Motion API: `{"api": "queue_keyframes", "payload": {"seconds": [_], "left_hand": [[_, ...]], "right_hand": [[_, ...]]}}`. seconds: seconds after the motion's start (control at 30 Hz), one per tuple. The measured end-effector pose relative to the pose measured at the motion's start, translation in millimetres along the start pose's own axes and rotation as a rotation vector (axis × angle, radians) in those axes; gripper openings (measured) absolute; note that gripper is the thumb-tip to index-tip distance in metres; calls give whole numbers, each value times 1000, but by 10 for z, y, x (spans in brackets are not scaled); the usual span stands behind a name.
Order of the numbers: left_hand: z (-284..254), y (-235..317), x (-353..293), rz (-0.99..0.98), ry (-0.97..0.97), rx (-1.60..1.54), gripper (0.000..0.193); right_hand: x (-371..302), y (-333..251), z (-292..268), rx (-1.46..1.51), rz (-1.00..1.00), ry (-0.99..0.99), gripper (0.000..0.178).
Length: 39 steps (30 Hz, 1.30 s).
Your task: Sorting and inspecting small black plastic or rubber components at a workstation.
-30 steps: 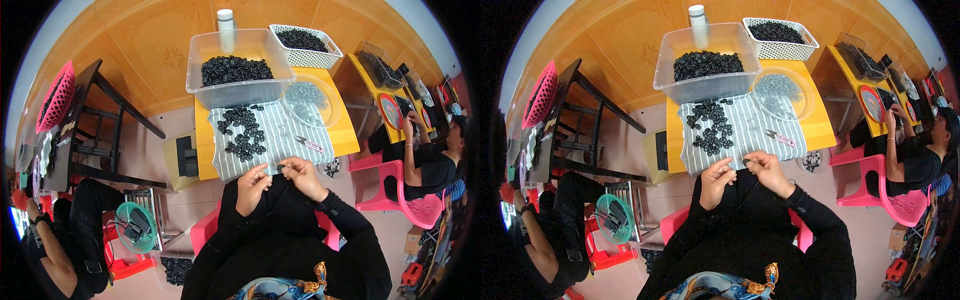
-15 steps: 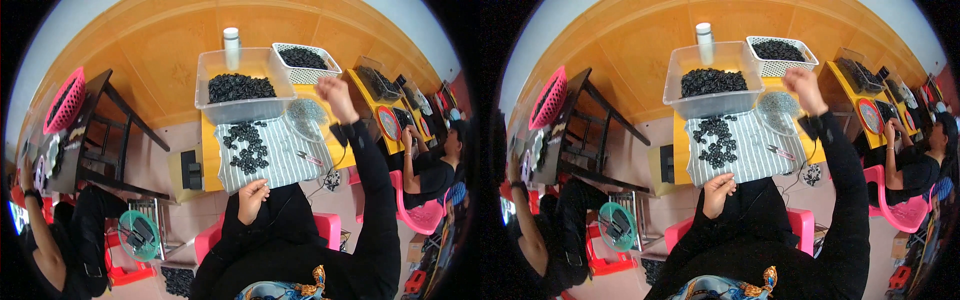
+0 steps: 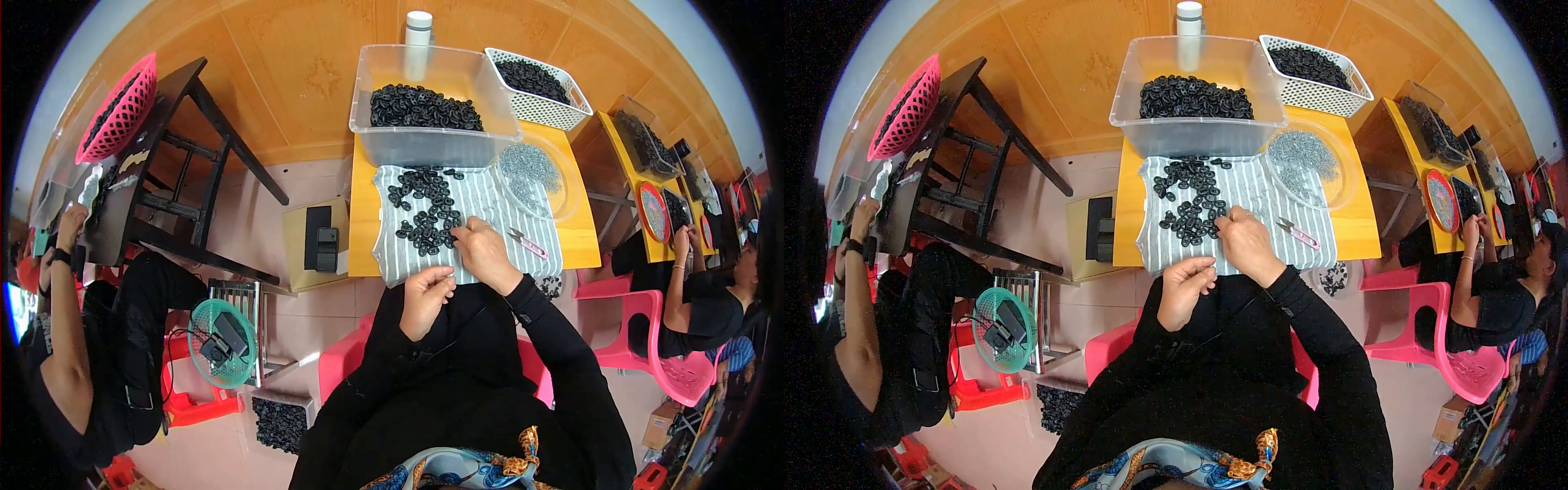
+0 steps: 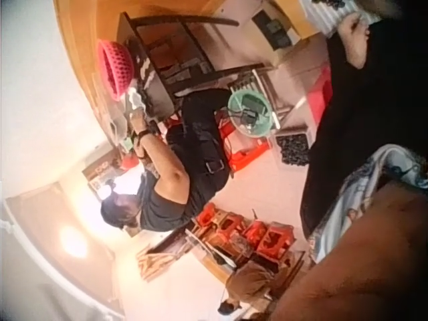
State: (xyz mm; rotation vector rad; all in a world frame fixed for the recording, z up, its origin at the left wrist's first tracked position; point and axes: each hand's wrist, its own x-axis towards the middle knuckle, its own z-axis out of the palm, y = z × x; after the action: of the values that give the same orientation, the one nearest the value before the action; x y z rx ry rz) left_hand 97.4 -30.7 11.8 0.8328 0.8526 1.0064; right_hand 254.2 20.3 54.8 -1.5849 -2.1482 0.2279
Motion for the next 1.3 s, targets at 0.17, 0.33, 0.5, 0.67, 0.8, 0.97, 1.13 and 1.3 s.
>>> {"api": "queue_keyframes", "payload": {"seconds": [0.17,0.33,0.5,0.67,0.8,0.97,1.13,1.3], "left_hand": [[-3,-24,-15,-18,3,-17,20],[18,-56,-4,55,7,-44,21],[74,-24,-31,83,6,-60,25],[112,-41,-49,87,-7,-106,21],[120,-15,-46,83,18,-100,21],[88,-15,-22,130,7,-69,21],[62,2,-24,145,-4,2,22],[43,-6,-34,152,-14,53,21]], "right_hand": [[-72,18,107,-20,-13,83,17],[-392,-93,127,754,350,130,9],[-630,-460,121,1111,455,287,7],[-711,-371,116,1080,424,301,7],[-627,-102,-90,498,256,379,11],[-529,195,-14,139,236,303,8],[-492,145,23,30,208,262,5],[-513,144,37,-96,155,253,3]]}}
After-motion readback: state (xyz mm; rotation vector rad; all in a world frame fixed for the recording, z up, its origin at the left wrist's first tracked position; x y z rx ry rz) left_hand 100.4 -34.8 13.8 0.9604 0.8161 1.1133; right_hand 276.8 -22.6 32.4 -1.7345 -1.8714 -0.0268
